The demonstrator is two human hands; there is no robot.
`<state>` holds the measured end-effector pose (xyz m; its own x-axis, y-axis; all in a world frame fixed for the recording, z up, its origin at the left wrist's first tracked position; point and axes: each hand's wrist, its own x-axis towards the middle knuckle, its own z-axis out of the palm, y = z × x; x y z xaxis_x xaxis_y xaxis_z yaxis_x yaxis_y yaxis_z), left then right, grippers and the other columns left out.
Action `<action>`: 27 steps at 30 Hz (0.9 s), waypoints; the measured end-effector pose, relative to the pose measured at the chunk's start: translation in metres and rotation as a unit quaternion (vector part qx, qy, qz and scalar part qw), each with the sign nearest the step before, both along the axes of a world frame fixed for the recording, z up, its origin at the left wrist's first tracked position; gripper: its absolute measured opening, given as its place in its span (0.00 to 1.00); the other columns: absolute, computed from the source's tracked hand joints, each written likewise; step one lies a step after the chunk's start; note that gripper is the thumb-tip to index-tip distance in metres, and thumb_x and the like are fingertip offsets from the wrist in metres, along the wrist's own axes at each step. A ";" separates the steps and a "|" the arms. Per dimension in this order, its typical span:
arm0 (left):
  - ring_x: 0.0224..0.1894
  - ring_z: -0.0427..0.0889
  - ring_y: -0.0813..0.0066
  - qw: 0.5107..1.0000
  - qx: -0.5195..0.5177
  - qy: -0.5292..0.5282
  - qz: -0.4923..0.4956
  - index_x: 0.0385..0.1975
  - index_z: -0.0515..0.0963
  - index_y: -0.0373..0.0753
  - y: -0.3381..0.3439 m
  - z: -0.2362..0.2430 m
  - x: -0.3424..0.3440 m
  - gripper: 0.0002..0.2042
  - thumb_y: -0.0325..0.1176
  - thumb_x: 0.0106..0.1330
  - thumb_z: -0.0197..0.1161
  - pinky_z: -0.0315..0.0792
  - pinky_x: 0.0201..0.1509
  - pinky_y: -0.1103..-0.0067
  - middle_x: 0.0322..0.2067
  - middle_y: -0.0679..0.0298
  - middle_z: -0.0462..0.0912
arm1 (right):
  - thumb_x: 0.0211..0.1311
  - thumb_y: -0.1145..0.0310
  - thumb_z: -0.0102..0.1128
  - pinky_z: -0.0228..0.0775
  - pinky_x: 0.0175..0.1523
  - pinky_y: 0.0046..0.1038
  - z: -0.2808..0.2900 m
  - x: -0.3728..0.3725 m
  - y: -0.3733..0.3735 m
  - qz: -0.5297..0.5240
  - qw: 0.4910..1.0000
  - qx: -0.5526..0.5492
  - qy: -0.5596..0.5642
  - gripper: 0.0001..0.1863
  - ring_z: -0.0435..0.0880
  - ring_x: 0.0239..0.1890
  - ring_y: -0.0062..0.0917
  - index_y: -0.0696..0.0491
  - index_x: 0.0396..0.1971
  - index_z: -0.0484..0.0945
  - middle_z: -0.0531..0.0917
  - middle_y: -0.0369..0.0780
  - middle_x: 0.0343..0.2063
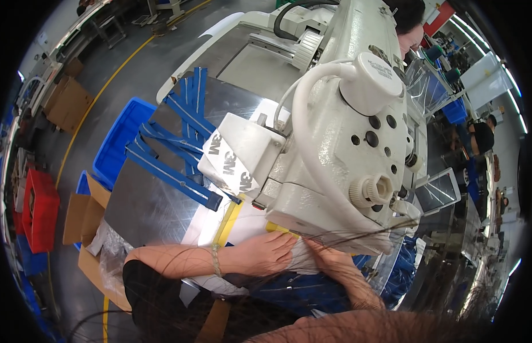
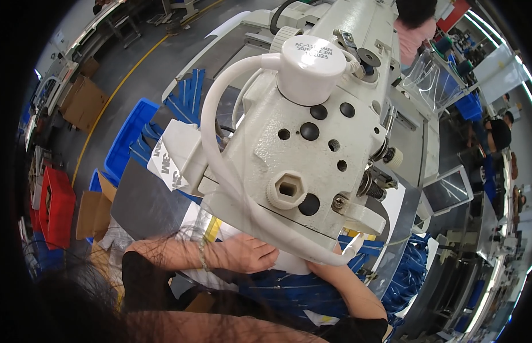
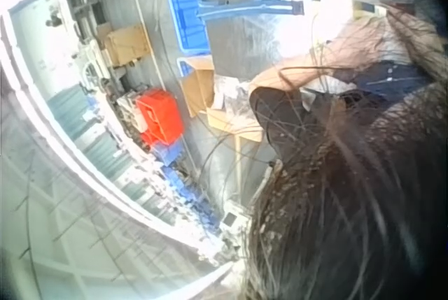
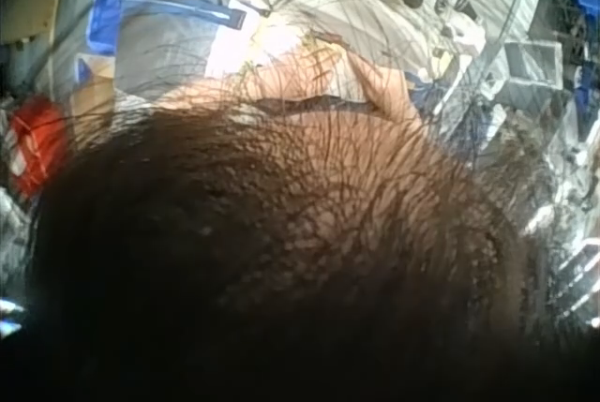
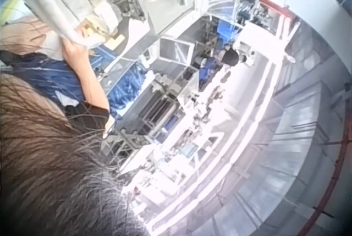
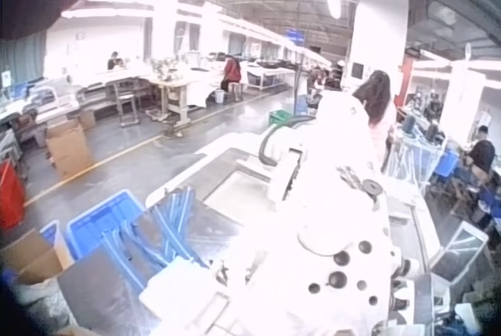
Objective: Sewing blue straps using an industrial sewing machine in a workshop.
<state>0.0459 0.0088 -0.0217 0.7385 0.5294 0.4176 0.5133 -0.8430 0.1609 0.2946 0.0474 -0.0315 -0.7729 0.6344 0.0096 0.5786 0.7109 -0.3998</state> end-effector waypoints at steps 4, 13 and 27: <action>0.51 0.71 0.60 1.000 -0.012 0.020 0.013 0.33 0.74 0.33 -0.001 0.005 0.003 0.14 0.38 0.55 0.50 0.63 0.56 0.71 0.46 0.50 0.74 | 0.55 0.71 0.55 0.64 0.57 0.30 0.014 -0.004 0.001 -0.043 0.997 -0.060 -0.027 0.23 0.75 0.51 0.30 0.41 0.53 0.71 0.77 0.41 0.48; 0.44 0.75 0.65 0.999 0.026 -0.042 -0.018 0.32 0.75 0.34 0.015 0.015 -0.027 0.11 0.33 0.52 0.55 0.69 0.45 0.74 0.37 0.58 0.78 | 0.38 0.75 0.61 0.61 0.55 0.41 0.015 -0.010 0.006 0.036 0.993 0.102 0.051 0.20 0.75 0.47 0.33 0.53 0.38 0.77 0.78 0.39 0.41; 0.43 0.76 0.58 0.907 -0.358 -0.147 0.165 0.43 0.75 0.40 0.039 0.026 -0.046 0.16 0.37 0.55 0.60 0.70 0.47 0.72 0.39 0.56 0.79 | 0.43 0.74 0.57 0.63 0.52 0.41 0.015 -0.015 0.005 0.045 0.988 0.133 0.067 0.13 0.75 0.47 0.34 0.56 0.34 0.76 0.77 0.40 0.40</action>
